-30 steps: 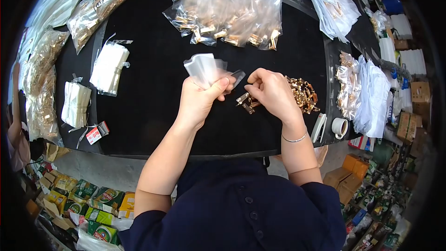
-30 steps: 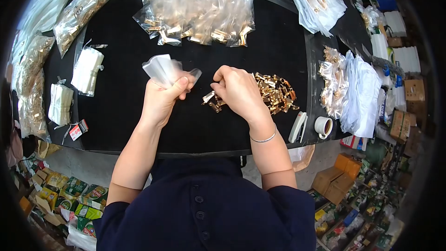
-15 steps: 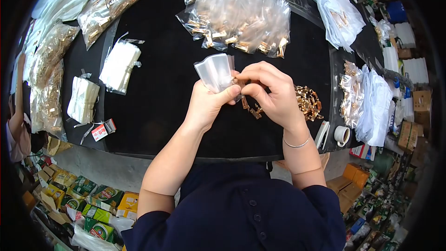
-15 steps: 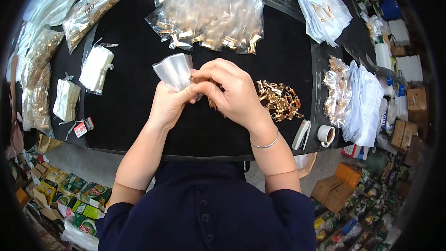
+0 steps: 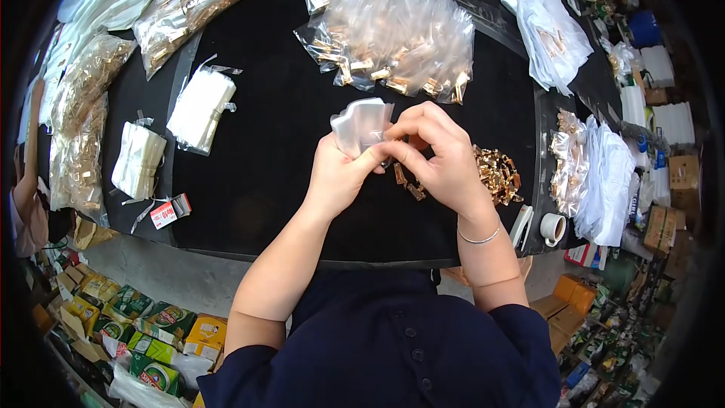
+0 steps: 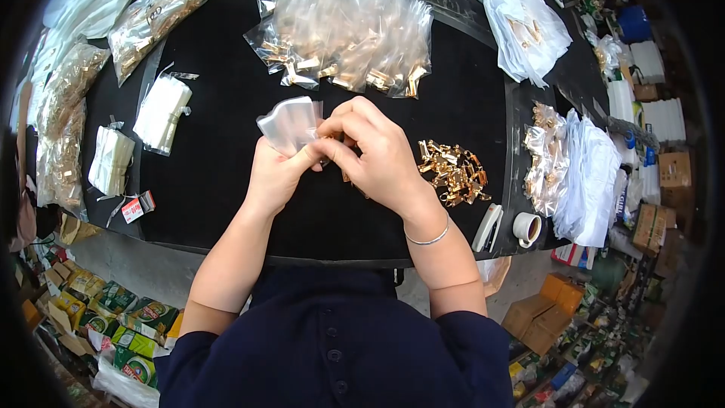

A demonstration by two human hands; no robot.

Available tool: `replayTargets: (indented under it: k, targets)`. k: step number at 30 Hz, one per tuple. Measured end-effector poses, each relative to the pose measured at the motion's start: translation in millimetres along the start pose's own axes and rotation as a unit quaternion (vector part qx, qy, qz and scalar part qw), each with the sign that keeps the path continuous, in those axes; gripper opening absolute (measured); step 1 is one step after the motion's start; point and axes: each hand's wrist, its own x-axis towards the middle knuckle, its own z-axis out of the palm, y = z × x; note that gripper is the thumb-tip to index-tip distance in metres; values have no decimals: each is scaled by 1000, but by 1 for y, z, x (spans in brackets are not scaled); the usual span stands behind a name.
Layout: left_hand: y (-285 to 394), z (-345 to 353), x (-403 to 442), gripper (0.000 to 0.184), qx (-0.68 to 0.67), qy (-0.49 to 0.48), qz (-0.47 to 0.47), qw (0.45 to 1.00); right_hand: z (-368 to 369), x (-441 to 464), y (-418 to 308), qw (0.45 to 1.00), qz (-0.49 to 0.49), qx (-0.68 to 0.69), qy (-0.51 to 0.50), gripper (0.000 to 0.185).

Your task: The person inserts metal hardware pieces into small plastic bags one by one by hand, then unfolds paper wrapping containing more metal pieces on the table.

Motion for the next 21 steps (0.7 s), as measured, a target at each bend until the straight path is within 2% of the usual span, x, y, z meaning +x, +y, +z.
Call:
replayTargets:
  k: [2, 5, 9, 10, 13, 17, 21]
  targets:
    - [-1, 1, -1, 26, 3, -4, 19, 1000, 2, -4, 4, 1000, 7, 7, 4, 13]
    - [3, 1, 0, 28, -37, -4, -17, 999, 2, -9, 8, 980, 113, 142, 86, 15]
    - [-3, 2, 0, 33, -117, -20, -55, 991, 7, -9, 0, 975, 136, 162, 69, 13]
    - [-5, 2, 1, 35, -147, -26, -64, 987, 7, -8, 0, 975, 134, 163, 69, 13]
    - [-4, 1, 2, 38, -152, -21, -69, 986, 4, -7, 2, 997, 48, 66, 9, 12]
    - [-1, 0, 1, 40, -148, -29, -81, 985, -2, -6, 11, 999, 8, 23, -31, 14]
    - [0, -4, 2, 42, -142, -40, -71, 986, -3, -2, -5, 998, 53, 11, -33, 13]
